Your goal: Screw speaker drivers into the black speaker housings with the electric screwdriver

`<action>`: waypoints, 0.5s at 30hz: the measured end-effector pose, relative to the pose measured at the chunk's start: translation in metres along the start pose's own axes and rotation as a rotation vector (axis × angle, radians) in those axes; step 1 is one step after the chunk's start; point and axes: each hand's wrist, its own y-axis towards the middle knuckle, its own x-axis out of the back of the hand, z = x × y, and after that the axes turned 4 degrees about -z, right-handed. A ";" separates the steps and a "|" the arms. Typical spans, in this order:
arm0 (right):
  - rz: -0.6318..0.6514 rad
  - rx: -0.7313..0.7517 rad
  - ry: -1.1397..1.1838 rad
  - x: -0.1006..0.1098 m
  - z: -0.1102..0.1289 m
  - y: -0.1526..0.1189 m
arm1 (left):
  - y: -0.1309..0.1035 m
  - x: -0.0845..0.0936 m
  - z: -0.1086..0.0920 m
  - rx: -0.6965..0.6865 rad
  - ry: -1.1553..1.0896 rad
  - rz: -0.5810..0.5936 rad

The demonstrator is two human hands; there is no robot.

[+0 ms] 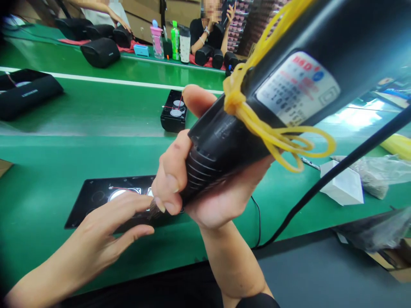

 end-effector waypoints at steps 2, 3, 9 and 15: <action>-0.036 0.047 -0.022 -0.001 0.000 0.004 | 0.002 0.006 0.005 -0.011 0.042 0.023; -0.055 0.079 -0.040 -0.002 -0.001 0.007 | 0.003 0.010 0.010 -0.011 0.063 0.032; -0.153 0.186 -0.208 0.004 -0.025 0.024 | 0.014 0.020 0.059 -0.046 0.255 0.089; -0.156 0.094 -0.214 0.017 -0.055 0.031 | 0.021 0.006 0.085 -0.030 0.287 0.244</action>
